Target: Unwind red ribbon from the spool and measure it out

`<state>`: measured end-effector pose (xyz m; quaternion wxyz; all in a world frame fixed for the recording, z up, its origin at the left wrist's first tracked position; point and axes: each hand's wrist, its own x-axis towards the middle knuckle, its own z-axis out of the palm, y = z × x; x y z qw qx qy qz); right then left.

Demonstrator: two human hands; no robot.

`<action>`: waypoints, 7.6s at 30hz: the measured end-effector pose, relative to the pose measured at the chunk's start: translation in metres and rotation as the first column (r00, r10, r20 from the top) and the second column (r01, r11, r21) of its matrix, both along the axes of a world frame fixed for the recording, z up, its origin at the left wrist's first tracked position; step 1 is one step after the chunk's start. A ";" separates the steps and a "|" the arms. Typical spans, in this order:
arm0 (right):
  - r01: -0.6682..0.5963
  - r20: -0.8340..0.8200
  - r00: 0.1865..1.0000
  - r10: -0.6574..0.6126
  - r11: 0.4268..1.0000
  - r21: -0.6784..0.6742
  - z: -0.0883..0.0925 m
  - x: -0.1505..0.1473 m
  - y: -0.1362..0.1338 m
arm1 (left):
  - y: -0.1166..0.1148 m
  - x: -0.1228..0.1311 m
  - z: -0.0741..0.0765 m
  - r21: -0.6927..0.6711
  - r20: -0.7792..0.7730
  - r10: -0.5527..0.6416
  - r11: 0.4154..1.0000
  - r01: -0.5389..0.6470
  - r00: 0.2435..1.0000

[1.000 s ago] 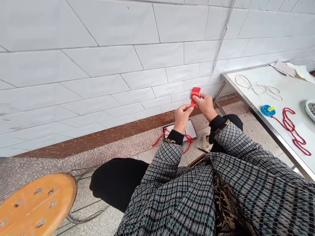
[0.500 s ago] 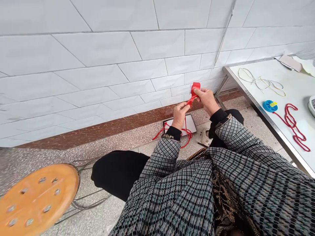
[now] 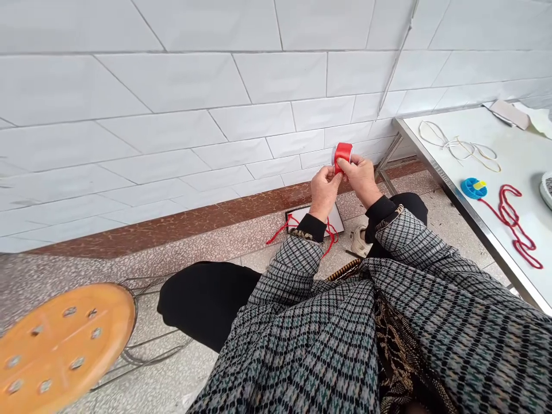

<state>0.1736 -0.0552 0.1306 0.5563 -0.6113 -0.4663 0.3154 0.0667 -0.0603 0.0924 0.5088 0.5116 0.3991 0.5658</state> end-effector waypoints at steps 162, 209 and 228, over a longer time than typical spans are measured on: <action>-0.586 -0.829 0.544 -0.126 0.649 -0.484 0.008 0.004 0.026 | 0.059 -0.081 -0.035 -0.175 -0.315 -0.501 0.866 0.469 0.806; -0.077 -0.352 0.936 0.002 0.977 -0.200 -0.018 -0.011 0.024 | 0.031 -0.031 -0.051 -0.279 0.306 -0.159 0.928 0.248 0.939; -0.094 -0.250 0.967 0.041 0.974 -0.205 -0.040 -0.015 0.028 | 0.031 -0.028 -0.044 -0.098 -0.124 -0.022 0.995 0.009 0.992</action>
